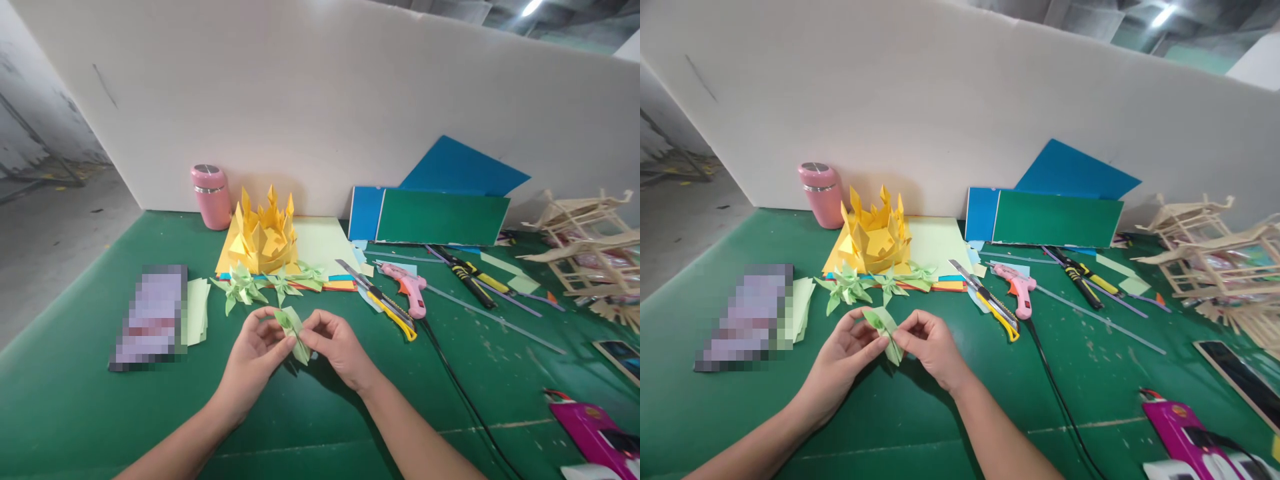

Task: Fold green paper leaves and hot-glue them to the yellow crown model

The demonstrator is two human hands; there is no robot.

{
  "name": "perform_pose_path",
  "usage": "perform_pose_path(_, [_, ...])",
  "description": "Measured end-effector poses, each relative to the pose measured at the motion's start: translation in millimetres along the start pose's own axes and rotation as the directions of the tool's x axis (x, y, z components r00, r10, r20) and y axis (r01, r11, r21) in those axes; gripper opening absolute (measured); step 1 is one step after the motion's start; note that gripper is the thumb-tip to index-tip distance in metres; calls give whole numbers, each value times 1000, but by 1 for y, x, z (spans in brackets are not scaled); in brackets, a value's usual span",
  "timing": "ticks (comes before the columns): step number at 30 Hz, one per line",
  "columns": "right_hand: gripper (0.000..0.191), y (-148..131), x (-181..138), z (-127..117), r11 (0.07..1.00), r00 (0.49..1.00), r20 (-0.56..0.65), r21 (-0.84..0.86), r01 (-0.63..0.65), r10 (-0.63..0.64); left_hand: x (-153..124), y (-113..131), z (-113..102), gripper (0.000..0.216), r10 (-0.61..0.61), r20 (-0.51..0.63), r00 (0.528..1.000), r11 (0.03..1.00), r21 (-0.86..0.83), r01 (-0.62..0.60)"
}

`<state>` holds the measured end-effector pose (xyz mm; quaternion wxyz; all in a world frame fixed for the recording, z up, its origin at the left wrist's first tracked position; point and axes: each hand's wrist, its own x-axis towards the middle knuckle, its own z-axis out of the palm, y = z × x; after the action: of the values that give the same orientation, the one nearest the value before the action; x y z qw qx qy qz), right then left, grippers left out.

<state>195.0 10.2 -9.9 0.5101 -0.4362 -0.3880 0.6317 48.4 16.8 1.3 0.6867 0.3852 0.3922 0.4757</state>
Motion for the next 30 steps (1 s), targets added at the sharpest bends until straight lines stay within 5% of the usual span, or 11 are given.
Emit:
perform_pose_path(20, [37,1,1,2,995,999,18,-91,33,-32,-3,7,1,36,46,-60,997,991,128,-38])
perform_pose_path(30, [41,2,-1,2,993,988,139,-86,80,-67,-2,5,-2,44,-30,-117,993,993,111,43])
